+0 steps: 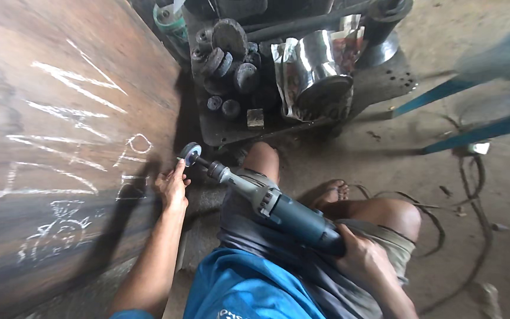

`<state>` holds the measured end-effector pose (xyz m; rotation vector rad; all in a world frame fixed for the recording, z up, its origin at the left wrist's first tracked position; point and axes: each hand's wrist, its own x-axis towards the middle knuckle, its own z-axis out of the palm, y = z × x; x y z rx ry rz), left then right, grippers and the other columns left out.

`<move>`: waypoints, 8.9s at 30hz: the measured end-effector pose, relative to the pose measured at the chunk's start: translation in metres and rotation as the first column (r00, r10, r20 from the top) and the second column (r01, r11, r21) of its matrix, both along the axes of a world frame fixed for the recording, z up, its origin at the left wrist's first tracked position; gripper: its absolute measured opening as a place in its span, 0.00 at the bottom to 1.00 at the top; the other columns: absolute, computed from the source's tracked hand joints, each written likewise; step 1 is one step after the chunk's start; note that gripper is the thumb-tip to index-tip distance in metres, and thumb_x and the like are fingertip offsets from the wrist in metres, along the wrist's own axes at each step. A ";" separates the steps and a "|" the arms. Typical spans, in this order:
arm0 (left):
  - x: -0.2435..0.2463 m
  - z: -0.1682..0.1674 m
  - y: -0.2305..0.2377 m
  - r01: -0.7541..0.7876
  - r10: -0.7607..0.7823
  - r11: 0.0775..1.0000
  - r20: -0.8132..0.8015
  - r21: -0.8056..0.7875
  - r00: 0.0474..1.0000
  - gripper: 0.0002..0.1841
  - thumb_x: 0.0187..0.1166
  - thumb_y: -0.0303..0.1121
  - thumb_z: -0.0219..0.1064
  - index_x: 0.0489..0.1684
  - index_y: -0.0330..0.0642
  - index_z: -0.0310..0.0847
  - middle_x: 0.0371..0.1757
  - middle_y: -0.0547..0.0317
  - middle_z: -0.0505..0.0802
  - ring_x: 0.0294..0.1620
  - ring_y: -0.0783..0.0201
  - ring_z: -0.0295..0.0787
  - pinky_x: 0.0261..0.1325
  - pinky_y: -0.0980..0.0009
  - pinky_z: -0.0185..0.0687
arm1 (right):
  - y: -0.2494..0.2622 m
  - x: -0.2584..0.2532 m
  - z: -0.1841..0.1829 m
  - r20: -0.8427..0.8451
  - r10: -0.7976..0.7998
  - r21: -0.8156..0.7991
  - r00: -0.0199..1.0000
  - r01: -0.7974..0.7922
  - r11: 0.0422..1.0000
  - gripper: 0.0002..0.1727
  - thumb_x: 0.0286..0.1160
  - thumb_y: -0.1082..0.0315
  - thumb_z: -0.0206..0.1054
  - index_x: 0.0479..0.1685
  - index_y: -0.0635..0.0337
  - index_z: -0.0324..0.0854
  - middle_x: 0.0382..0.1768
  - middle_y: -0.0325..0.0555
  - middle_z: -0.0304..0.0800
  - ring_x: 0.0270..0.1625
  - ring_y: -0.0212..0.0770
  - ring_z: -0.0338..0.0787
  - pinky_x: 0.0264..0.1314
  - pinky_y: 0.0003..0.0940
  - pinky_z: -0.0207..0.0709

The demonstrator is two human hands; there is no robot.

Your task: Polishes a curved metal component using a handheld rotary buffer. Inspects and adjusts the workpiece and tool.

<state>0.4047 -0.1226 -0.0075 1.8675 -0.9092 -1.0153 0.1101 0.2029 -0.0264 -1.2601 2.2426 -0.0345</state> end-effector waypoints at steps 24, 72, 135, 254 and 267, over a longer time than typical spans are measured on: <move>0.005 -0.007 0.005 -0.066 0.064 0.995 -0.029 -0.069 0.998 0.23 0.72 0.42 0.82 0.55 0.40 0.78 0.43 0.55 0.88 0.31 0.64 0.87 0.35 0.66 0.88 | 0.000 -0.001 0.001 0.005 -0.005 0.056 1.000 0.005 0.998 0.32 0.46 0.55 0.84 0.58 0.49 0.85 0.27 0.55 0.92 0.34 0.64 0.94 0.35 0.66 0.81; 0.002 -0.013 0.008 -0.045 0.045 0.996 -0.012 -0.078 0.999 0.26 0.71 0.42 0.82 0.61 0.40 0.76 0.47 0.53 0.87 0.36 0.63 0.88 0.40 0.64 0.89 | 0.002 0.000 -0.004 -0.020 0.010 -0.049 1.000 -0.011 0.999 0.35 0.40 0.56 0.85 0.59 0.50 0.85 0.27 0.54 0.92 0.32 0.64 0.94 0.31 0.65 0.80; -0.073 0.075 -0.027 0.696 -0.825 0.565 -0.304 -0.442 0.476 0.20 0.86 0.31 0.56 0.75 0.42 0.77 0.58 0.54 0.91 0.46 0.64 0.91 0.50 0.67 0.90 | -0.004 -0.004 0.001 0.059 -0.030 0.116 0.998 0.023 0.993 0.37 0.48 0.50 0.84 0.68 0.43 0.82 0.35 0.53 0.95 0.41 0.61 0.95 0.42 0.66 0.84; -0.430 0.059 -0.229 0.987 -0.805 0.147 0.572 -0.070 0.161 0.15 0.91 0.44 0.58 0.47 0.45 0.89 0.40 0.63 0.97 0.40 0.70 0.96 0.52 0.62 0.94 | -0.278 -0.141 -0.031 0.970 -0.058 0.241 -0.235 0.920 0.309 0.13 0.89 0.68 0.60 0.57 0.70 0.83 0.39 0.54 0.91 0.35 0.43 0.91 0.39 0.37 0.89; -0.483 0.043 -0.230 0.852 -0.908 0.011 0.362 0.523 -0.210 0.43 0.91 0.66 0.28 0.65 0.43 0.85 0.61 0.40 0.91 0.60 0.44 0.87 0.62 0.39 0.76 | -0.282 -0.141 -0.027 0.855 0.065 0.477 -0.514 0.830 0.291 0.13 0.87 0.73 0.57 0.61 0.71 0.79 0.40 0.55 0.89 0.33 0.41 0.90 0.36 0.35 0.89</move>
